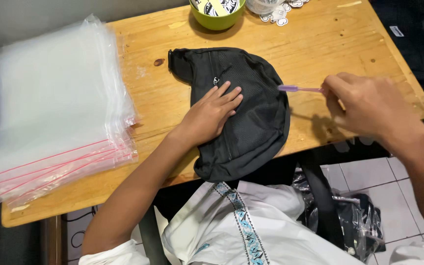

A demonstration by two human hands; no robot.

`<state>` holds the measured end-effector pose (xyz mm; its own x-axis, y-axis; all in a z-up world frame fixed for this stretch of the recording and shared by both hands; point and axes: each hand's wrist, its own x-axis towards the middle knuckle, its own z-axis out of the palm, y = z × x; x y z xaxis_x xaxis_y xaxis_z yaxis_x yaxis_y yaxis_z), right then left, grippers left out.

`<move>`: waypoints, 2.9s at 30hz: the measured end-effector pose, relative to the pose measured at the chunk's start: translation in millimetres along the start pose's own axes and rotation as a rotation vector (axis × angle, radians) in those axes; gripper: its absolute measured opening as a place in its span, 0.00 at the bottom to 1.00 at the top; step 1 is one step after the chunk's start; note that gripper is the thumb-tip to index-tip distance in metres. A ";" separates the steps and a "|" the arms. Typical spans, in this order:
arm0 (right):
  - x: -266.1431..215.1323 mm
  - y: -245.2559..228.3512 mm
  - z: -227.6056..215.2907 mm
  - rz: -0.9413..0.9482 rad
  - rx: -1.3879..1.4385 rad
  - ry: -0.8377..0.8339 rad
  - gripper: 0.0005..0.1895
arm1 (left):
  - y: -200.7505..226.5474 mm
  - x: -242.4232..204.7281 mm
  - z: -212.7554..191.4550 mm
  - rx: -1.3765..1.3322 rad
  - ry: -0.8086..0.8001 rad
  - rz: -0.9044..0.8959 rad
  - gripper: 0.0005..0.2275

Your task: The person cleans the exterior of a black fanny pack using a toothbrush, then places a sticker on the front of the bag before sliding the bag into a plastic sleeve and sealing it.

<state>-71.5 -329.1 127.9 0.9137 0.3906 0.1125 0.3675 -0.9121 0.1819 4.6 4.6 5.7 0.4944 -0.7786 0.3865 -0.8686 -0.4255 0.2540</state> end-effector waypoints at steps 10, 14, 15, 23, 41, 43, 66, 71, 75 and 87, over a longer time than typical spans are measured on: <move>28.6 -1.8 36.0 0.074 -0.218 0.041 0.05 | 1.5 1.6 -0.5 0.016 -0.017 -0.002 0.17; 48.6 -22.2 15.1 0.063 0.122 -0.073 0.02 | 2.2 2.3 -2.1 0.002 -0.018 -0.012 0.17; 55.0 -29.4 7.1 0.089 0.353 -0.307 0.06 | 3.2 1.3 -1.8 -0.002 -0.017 -0.017 0.17; 90.4 -3.3 67.2 0.029 -0.062 0.222 0.12 | 2.5 1.0 3.7 0.013 -0.035 -0.072 0.19; -40.4 -10.9 4.0 0.173 0.684 -0.432 0.04 | -2.4 1.0 0.6 0.049 -0.018 0.030 0.17; -49.9 -6.8 -2.2 0.235 0.769 -0.382 0.03 | -1.2 3.4 -2.7 0.041 -0.029 0.034 0.17; -73.2 -40.0 22.4 0.142 0.621 -0.070 0.05 | 110.2 44.0 -21.6 -0.140 0.190 -0.092 0.08; -43.6 -51.2 6.9 0.250 0.683 -0.091 0.03 | 107.1 41.0 -20.1 0.009 0.394 -0.010 0.09; -33.2 -55.3 -4.8 0.323 0.585 -0.154 0.04 | 105.5 38.7 -19.7 0.068 0.513 -0.029 0.11; -16.4 -78.1 -24.3 0.398 0.098 -0.273 0.11 | 101.2 45.8 -12.5 0.222 0.534 -0.047 0.11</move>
<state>-119.4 -261.2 135.6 0.9938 -0.0258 -0.1079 -0.0169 -0.9964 0.0827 -60.2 -68.3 60.2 0.4307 -0.4403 0.7878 -0.8029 -0.5855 0.1118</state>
